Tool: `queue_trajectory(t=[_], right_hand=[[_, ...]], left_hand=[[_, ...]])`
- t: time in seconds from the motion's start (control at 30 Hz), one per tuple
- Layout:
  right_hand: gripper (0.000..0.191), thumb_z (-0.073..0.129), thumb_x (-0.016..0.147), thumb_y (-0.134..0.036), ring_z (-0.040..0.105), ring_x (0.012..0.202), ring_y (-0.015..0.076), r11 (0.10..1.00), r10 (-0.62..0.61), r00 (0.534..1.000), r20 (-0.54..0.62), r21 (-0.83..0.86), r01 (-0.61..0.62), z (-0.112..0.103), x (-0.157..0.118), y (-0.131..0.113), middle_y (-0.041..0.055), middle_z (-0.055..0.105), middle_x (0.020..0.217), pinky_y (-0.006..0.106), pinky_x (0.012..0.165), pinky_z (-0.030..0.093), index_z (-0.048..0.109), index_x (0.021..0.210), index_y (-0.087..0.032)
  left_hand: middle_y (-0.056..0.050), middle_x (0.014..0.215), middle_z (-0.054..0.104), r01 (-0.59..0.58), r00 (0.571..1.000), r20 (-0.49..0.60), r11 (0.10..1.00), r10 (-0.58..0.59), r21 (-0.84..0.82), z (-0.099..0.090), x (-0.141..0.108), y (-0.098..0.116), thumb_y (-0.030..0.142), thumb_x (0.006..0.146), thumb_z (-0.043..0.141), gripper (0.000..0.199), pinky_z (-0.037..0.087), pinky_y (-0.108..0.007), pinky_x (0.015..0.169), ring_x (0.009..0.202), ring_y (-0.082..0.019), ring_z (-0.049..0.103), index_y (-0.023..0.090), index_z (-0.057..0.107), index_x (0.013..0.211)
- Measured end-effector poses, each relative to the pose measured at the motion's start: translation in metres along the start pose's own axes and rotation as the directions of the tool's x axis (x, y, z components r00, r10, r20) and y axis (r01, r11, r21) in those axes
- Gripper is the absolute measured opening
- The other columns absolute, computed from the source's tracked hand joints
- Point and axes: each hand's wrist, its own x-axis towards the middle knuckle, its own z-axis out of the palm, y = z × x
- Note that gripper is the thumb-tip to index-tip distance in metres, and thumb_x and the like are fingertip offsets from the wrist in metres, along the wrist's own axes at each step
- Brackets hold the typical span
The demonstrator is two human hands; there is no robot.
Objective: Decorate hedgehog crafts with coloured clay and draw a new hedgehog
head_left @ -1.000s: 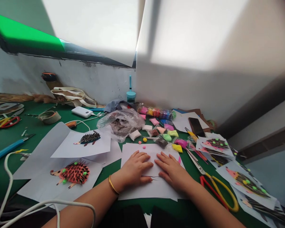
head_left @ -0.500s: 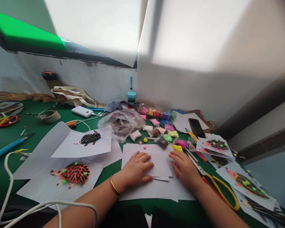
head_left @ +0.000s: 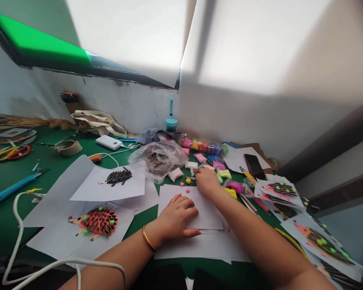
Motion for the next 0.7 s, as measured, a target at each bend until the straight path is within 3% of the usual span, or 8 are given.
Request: queue_trajectory(t=[0.1,0.2,0.33,0.4,0.53,0.6,0.7], right_hand=[[0.019,0.054,0.085,-0.012,0.058,0.097,0.0264,0.999,0.005,0.999,-0.044,0.038,-0.003,0.005,0.01,0.001,0.0166,0.069,0.092,0.036,0.083,0.04,0.073,0.087,-0.012],[0.018,0.054,0.089,-0.021,0.058,0.097,0.0259,0.994,0.015,0.99,-0.142,0.111,0.001,-0.004,0.009,0.006,0.0141,0.068,0.094,0.036,0.085,0.042,0.071,0.091,-0.015],[0.027,0.04,0.098,-0.03,0.058,0.103,0.0237,0.955,0.073,0.941,-0.33,0.295,0.029,-0.025,-0.01,0.014,0.0106,0.065,0.108,0.037,0.09,0.044,0.063,0.108,-0.019],[0.026,0.042,0.098,-0.036,0.06,0.091,0.021,0.819,0.157,0.911,-0.381,0.566,0.095,-0.031,-0.027,0.018,0.0066,0.066,0.098,0.034,0.082,0.047,0.061,0.107,-0.021],[0.028,0.046,0.095,-0.043,0.053,0.063,0.0148,0.53,0.231,0.964,-0.132,0.848,-0.01,-0.024,-0.066,0.023,0.0,0.057,0.073,0.028,0.058,0.043,0.061,0.103,-0.021],[0.033,0.047,0.095,-0.045,0.049,0.058,0.0133,0.362,0.304,0.952,-0.029,0.928,-0.088,-0.012,-0.082,0.024,-0.0021,0.054,0.07,0.027,0.056,0.042,0.059,0.114,-0.022],[0.042,0.051,0.092,-0.049,0.053,0.064,0.0141,0.163,0.403,0.913,0.059,0.977,-0.135,0.007,-0.098,0.023,-0.0016,0.055,0.074,0.029,0.063,0.047,0.056,0.124,-0.022]], left_hand=[[-0.006,0.113,0.062,0.001,1.0,-0.022,1.0,-0.001,-0.019,0.0,-0.001,0.0,0.063,0.076,0.066,0.05,0.025,-0.049,0.113,0.114,-0.027,0.053,0.025,0.063,0.11],[-0.006,0.114,0.063,-0.004,0.997,-0.076,0.998,-0.002,-0.068,-0.001,0.0,0.002,0.059,0.077,0.068,0.047,0.027,-0.048,0.113,0.114,-0.027,0.054,0.026,0.064,0.11],[-0.006,0.103,0.066,0.079,0.982,-0.161,0.987,-0.102,-0.142,-0.005,0.005,0.002,0.04,0.087,0.062,0.021,0.041,-0.041,0.097,0.102,-0.023,0.058,0.023,0.066,0.097],[-0.006,0.092,0.065,0.175,0.954,-0.219,0.973,-0.205,-0.148,-0.008,0.007,-0.002,0.03,0.09,0.057,0.013,0.045,-0.038,0.086,0.093,-0.022,0.058,0.021,0.065,0.088],[-0.005,0.089,0.064,0.31,0.894,-0.293,0.94,-0.34,-0.145,-0.013,0.008,-0.015,0.026,0.088,0.058,0.007,0.047,-0.037,0.082,0.09,-0.022,0.058,0.02,0.063,0.089],[-0.006,0.104,0.066,0.287,0.916,-0.249,0.948,-0.314,-0.139,-0.014,0.006,-0.02,0.03,0.082,0.068,0.019,0.045,-0.039,0.09,0.102,-0.023,0.058,0.022,0.064,0.099],[-0.007,0.134,0.058,0.153,0.984,-0.081,0.983,-0.161,-0.102,-0.016,0.002,-0.023,0.048,0.066,0.082,0.06,0.036,-0.046,0.105,0.126,-0.03,0.049,0.027,0.061,0.118]])
